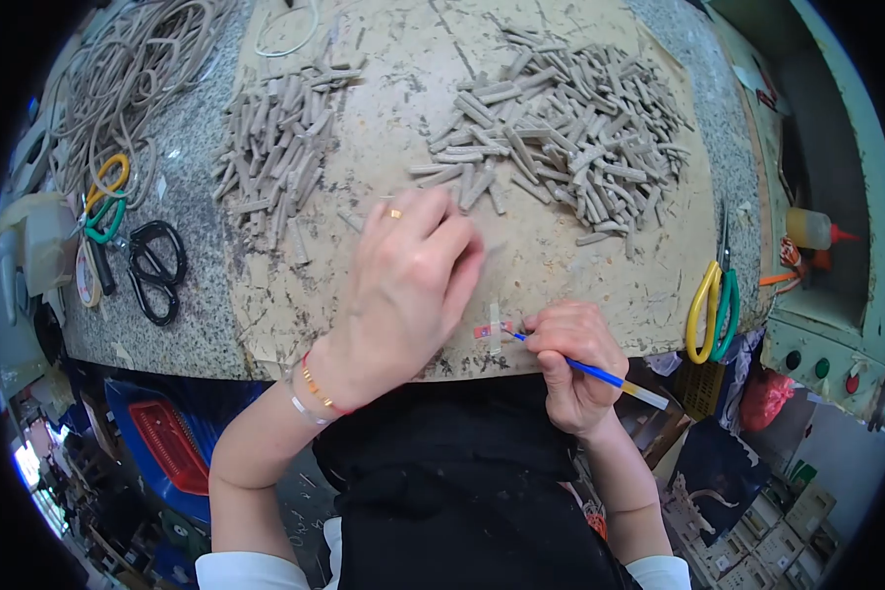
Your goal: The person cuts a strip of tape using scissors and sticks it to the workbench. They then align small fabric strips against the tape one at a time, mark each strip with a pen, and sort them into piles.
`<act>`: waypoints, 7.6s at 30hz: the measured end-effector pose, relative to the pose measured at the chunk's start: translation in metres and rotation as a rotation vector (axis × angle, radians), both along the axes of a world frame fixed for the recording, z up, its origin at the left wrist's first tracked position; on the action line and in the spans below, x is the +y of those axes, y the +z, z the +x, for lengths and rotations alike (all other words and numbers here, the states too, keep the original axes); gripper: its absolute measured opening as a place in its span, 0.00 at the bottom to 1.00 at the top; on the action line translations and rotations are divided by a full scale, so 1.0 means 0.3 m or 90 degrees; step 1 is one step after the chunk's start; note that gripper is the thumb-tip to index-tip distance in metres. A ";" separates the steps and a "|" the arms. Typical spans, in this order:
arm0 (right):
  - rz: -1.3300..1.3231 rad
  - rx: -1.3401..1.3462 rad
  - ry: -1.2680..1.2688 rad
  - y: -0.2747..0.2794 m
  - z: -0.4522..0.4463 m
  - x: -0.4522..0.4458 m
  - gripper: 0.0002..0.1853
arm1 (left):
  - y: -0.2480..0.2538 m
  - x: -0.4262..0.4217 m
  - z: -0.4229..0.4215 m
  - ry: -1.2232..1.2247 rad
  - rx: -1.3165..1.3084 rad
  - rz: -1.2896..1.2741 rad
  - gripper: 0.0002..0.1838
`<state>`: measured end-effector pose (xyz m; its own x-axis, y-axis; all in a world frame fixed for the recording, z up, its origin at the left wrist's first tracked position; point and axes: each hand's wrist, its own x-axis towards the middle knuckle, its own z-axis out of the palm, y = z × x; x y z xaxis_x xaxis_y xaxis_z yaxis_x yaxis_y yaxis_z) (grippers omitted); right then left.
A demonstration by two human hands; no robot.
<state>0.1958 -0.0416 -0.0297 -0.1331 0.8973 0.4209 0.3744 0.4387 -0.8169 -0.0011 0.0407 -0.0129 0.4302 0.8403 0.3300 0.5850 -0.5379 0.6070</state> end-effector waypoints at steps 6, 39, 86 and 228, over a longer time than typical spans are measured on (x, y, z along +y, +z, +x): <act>-0.004 0.060 -0.045 -0.007 -0.007 -0.009 0.03 | 0.024 -0.125 -0.006 -0.049 -0.032 -0.119 0.08; 0.016 -0.080 0.028 0.021 0.001 0.007 0.05 | 0.041 -0.051 -0.111 0.177 0.100 0.027 0.07; 0.072 -0.171 0.034 0.022 -0.034 0.024 0.07 | 0.007 -0.150 -0.034 -0.019 -0.048 -0.100 0.10; 0.021 0.047 -0.050 -0.014 -0.008 -0.009 0.03 | 0.000 -0.103 -0.022 -0.040 -0.010 -0.064 0.09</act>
